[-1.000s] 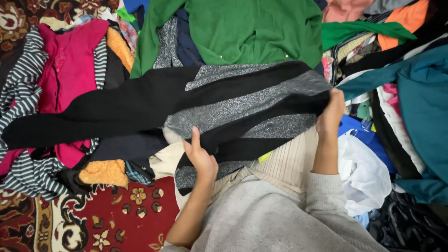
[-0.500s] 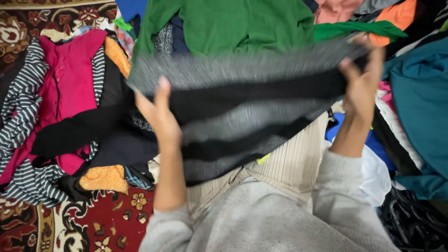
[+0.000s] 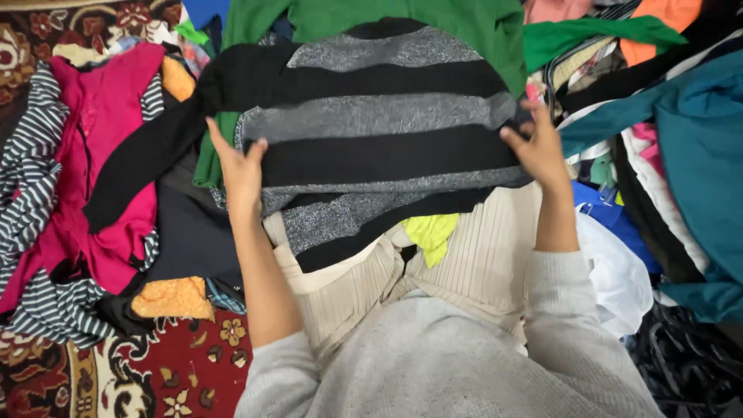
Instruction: Attaching price tags to various garments using a tagging gun while sorting through a pile of inventory.
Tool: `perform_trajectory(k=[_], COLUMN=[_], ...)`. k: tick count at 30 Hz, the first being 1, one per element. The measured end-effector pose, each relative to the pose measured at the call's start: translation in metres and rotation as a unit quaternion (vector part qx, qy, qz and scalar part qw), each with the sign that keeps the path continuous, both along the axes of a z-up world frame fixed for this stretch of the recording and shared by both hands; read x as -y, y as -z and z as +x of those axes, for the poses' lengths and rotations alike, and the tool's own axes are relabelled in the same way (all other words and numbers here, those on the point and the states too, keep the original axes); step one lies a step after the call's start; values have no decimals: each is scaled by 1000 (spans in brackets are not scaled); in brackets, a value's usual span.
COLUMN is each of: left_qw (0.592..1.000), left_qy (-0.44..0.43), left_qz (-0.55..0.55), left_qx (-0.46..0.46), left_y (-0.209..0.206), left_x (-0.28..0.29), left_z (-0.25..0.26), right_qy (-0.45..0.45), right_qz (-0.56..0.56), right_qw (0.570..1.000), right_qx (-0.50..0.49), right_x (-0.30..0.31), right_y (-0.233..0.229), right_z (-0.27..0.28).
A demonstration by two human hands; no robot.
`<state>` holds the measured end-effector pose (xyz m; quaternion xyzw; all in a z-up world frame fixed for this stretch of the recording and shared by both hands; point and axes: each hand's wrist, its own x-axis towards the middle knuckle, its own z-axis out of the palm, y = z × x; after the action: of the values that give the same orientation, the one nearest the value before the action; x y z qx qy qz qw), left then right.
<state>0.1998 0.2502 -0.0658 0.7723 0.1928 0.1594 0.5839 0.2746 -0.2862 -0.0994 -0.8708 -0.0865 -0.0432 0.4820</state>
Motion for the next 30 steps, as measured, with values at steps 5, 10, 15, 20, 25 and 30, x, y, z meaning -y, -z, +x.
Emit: perform_trajectory(k=[5,10,15,20,25,30], left_qw=[997,991,967,833,827,923], left_qy=[56,99,213,140,64,125], left_qz=[-54,69,119,289,400,354], left_qx=[5,58,-79,-450,-391,-81], left_y=[-21,-110,-160,-149,-127,-71], left_x=[23,38,23,9,27,51], left_z=[-52,-92,-143,-173,-123,1], right_qy=[44,43,25,-37,-3,16], right_qz=[-2,-51,-145,-352,-423,-240], right_qw=[996,998,986,866,880,971], right_qx=[-73,-12,-73,-354,-217,13], right_x=[-16,-7,15,31,0,-49], right_y=[-14,-70,-115,-106,-101,-56], right_z=[-43,-63,-100,-120,-95,-15])
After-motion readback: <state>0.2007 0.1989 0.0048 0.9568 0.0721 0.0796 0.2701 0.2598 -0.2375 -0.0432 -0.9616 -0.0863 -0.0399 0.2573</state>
